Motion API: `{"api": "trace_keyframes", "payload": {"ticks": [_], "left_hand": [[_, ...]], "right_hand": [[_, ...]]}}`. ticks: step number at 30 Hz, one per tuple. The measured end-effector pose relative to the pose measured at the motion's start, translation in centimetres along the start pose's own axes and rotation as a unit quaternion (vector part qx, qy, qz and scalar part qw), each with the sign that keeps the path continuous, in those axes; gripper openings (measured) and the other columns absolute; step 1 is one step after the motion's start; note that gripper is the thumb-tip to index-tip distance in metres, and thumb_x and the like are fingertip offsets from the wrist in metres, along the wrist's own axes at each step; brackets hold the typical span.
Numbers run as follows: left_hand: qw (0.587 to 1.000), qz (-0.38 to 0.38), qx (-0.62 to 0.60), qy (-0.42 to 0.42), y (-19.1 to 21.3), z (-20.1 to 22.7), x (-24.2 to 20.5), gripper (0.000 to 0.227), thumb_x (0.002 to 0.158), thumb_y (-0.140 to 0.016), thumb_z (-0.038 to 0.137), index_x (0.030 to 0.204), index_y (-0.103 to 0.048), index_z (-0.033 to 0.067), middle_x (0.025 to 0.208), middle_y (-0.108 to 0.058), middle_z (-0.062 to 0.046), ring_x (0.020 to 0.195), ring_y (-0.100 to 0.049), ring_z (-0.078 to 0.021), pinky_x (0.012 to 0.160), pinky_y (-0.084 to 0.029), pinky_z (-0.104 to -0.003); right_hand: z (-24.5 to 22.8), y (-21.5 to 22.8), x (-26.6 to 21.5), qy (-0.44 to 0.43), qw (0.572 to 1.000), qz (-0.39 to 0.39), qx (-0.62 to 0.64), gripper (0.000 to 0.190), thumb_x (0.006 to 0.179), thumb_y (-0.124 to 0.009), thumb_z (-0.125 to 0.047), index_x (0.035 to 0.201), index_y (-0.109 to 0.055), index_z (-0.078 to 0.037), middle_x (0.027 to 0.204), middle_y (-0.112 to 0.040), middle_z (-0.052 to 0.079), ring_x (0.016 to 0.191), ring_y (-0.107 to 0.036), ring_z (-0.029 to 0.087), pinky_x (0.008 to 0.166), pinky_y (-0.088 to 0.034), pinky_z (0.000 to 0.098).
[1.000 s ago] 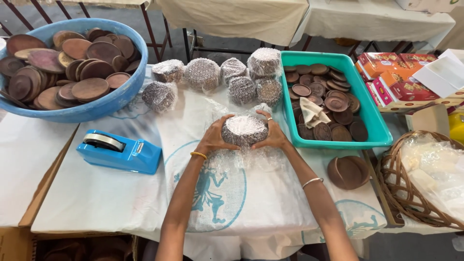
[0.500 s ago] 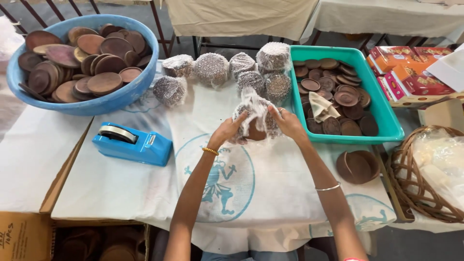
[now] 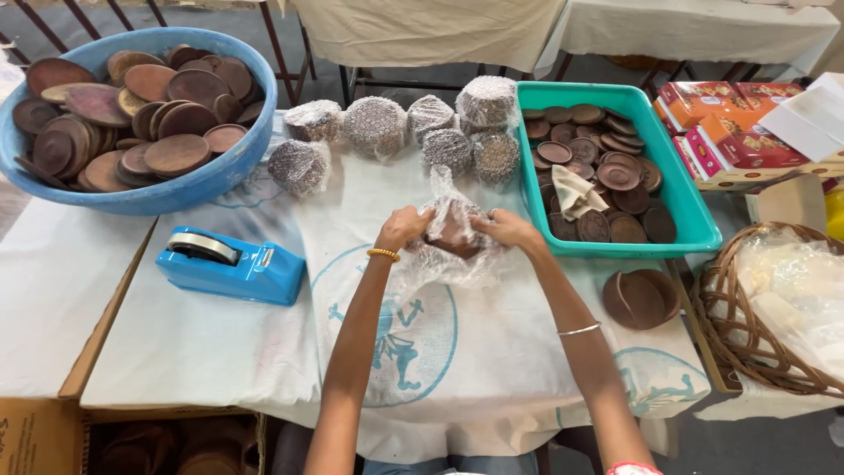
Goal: The person wipes small round wooden dishes with a cloth, then wraps each dish in bubble wrap and places the wrapped items on the table. The person repeats this process for several dishes, stacking them in a pile as they finish.
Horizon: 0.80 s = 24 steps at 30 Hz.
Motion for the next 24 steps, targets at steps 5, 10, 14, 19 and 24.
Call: {"api": "trace_keyframes", "payload": {"ticks": [5,10,14,19,24], "left_hand": [[0.996,-0.01,0.077,-0.045,-0.2,-1.1,2.4,0.08,0.094,-0.05,0.069,0.107,-0.076,-0.0054,0.105,-0.076,-0.026,0.089,-0.071,-0.0348,0.081,-0.056,-0.048],[0.994,-0.1,0.012,-0.039,6.5,3.8,-8.1,0.08,0.086,-0.064,0.059,0.138,-0.047,0.0007,0.119,-0.068,-0.024,0.086,-0.077,-0.0322,0.073,-0.064,-0.04],[0.98,-0.178,0.03,-0.081,7.4,2.4,-8.4,0.111,0.068,-0.091,0.029,0.155,-0.024,0.01,0.121,-0.065,-0.026,0.087,-0.076,-0.029,0.07,-0.066,-0.034],[0.982,-0.14,-0.011,-0.128,11.0,3.1,-11.5,0.102,0.073,-0.085,0.031,0.157,-0.031,0.0118,0.117,-0.071,-0.024,0.085,-0.076,-0.027,0.065,-0.063,-0.035],[0.985,0.055,-0.057,-0.151,13.3,1.9,-10.6,0.091,0.079,-0.081,0.037,0.154,-0.039,0.0097,0.116,-0.076,-0.016,0.084,-0.076,-0.0257,0.074,-0.059,-0.037]], "right_hand": [[-2.4,1.8,-2.5,-0.029,0.999,0.011,-0.022,0.104,0.077,-0.063,-0.082,0.137,-0.056,0.004,0.099,-0.07,0.02,0.071,-0.074,0.019,0.053,-0.061,0.0307],[-4.8,4.1,-6.6,-0.006,0.998,-0.065,0.002,0.115,0.062,-0.082,-0.064,0.15,-0.039,-0.004,0.095,-0.074,0.016,0.066,-0.073,0.019,0.051,-0.056,0.0307],[-6.6,5.9,-9.1,0.033,0.991,-0.128,-0.019,0.121,0.056,-0.093,-0.044,0.154,-0.033,-0.009,0.088,-0.076,0.017,0.062,-0.072,0.018,0.049,-0.052,0.0296],[-7.7,8.8,-11.1,0.073,0.985,-0.109,0.109,0.108,0.063,-0.09,-0.037,0.153,-0.038,-0.01,0.084,-0.078,0.013,0.052,-0.057,0.012,0.04,-0.042,0.0248],[-5.6,10.9,-10.8,0.072,0.983,0.085,0.148,0.092,0.073,-0.087,-0.037,0.149,-0.046,-0.003,0.088,-0.077,0.012,0.059,-0.062,0.013,0.043,-0.045,0.0238]]}}
Point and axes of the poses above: each hand's wrist, its own x-axis towards the middle knuckle, its own y-axis out of the back of the hand, z = x × y, the point moved 4 cm from there along x, towards the middle knuckle
